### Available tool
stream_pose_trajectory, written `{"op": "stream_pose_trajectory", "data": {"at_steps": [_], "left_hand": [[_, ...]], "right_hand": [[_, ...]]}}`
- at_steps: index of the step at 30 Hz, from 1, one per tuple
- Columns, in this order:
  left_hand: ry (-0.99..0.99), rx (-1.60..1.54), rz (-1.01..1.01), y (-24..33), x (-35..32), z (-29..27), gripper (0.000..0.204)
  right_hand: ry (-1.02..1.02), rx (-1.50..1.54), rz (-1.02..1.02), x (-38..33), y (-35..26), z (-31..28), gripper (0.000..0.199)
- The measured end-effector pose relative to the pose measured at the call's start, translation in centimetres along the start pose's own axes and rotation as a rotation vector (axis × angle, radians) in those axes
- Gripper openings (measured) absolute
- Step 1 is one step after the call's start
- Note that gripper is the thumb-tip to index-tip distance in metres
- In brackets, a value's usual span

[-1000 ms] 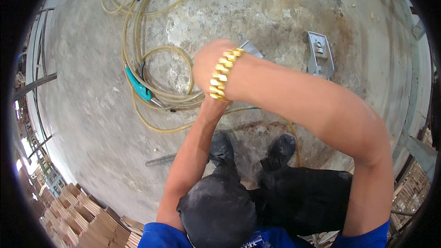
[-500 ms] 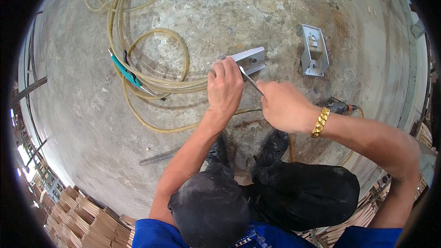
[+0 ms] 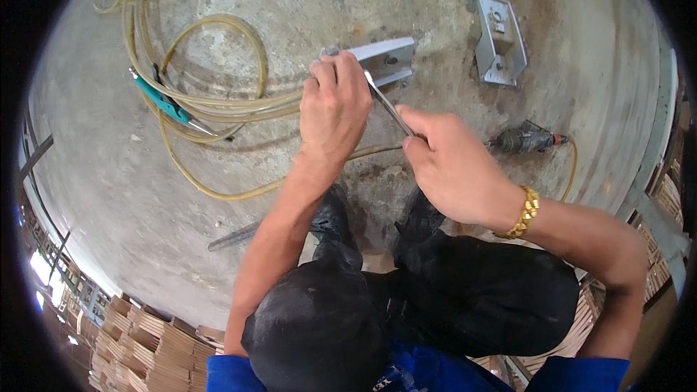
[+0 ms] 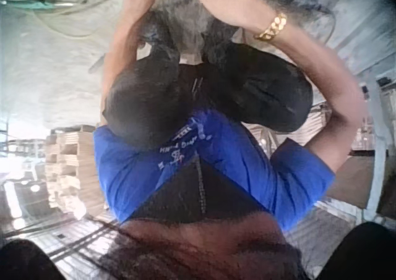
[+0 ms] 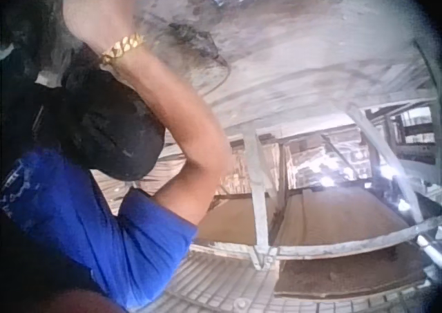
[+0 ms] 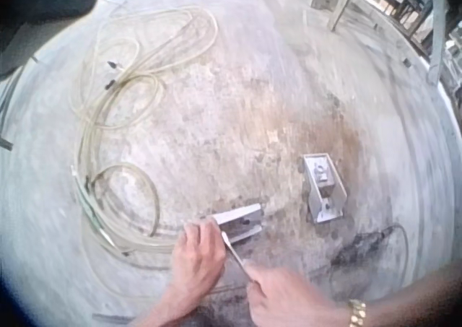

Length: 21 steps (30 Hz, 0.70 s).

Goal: The person assembles a metal bracket by inserting brass fittings and tightening them with a screwdriver and a wrench. They handle the metal bracket, brass fittings, and tools on a concrete floor in a workshop setting.

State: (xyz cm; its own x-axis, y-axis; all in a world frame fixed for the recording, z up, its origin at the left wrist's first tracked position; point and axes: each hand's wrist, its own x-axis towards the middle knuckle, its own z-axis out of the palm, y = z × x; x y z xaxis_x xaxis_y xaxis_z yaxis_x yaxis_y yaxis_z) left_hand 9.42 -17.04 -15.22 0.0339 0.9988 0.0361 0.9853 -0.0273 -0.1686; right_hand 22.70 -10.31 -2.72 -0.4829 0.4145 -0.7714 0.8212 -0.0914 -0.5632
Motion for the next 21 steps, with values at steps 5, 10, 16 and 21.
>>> {"op": "stream_pose_trajectory", "data": {"at_steps": [5, 10, 16, 21], "left_hand": [[-0.392, -0.549, -0.213, -0.8, 2.2, -1.6, 0.027], [-0.268, -0.570, -0.216, -2.0, 1.0, 0.0, 0.037], [-0.295, -0.614, -0.217, -1.8, 0.2, -0.8, 0.047], [-0.142, -0.619, -0.158, -2.2, -1.3, -1.8, 0.061]], "right_hand": [[0.278, -0.196, -0.313, 2.8, 8.6, 5.1, 0.047], [0.085, -0.018, -0.140, 4.0, 6.9, 3.0, 0.053], [0.098, 0.010, -0.315, -0.6, 12.1, 3.7, 0.040], [0.114, -0.062, -0.598, -1.8, 15.7, 8.4, 0.031]]}}
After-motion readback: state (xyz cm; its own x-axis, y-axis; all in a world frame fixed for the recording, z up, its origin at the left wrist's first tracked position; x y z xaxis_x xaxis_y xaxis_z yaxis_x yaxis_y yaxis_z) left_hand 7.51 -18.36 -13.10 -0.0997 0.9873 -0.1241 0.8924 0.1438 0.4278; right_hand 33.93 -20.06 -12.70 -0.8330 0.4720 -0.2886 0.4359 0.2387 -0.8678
